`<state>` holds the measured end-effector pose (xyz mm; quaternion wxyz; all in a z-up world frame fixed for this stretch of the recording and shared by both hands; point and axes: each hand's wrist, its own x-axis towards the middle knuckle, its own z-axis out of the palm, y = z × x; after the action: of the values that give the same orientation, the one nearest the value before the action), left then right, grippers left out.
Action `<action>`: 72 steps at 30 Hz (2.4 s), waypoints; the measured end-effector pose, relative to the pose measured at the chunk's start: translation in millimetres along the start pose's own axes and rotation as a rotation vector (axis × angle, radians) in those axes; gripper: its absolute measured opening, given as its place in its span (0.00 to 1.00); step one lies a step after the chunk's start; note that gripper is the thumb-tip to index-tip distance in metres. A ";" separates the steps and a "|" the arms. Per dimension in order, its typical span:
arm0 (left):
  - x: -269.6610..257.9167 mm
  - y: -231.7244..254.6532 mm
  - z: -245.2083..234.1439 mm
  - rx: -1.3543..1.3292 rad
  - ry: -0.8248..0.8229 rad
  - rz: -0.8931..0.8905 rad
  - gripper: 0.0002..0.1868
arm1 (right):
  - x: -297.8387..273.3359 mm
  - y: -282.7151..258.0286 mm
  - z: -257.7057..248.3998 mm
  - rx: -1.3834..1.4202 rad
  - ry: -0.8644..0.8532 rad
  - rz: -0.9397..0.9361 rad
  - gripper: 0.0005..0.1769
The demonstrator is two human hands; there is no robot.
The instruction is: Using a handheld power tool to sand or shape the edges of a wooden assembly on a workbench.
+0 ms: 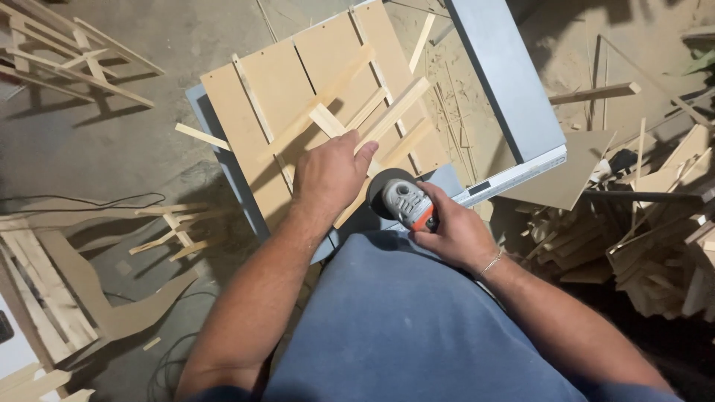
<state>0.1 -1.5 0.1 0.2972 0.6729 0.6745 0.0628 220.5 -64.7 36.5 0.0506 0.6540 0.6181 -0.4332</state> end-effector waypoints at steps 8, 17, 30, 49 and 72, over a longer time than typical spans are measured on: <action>-2.0 0.9 1.0 0.036 -0.007 -0.027 0.35 | 1.0 6.6 -9.3 0.038 0.054 0.028 0.48; -5.3 3.3 -2.6 0.060 -0.001 -0.036 0.34 | 7.6 4.8 -4.3 0.023 0.064 -0.032 0.46; -2.6 -1.1 3.3 0.057 0.001 -0.038 0.34 | 20.9 12.5 -5.4 -0.033 0.031 -0.045 0.50; -10.8 15.9 -18.6 -0.080 0.041 -0.095 0.33 | 5.1 23.6 -24.4 -0.108 -0.010 0.018 0.50; -14.1 18.4 9.2 0.066 0.110 -0.103 0.29 | 57.9 66.1 -38.8 -0.321 -0.023 -0.441 0.49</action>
<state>19.4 -16.2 6.0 0.2402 0.6422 0.7252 0.0622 288.3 -12.3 -7.0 0.0651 0.4823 0.8056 -0.3378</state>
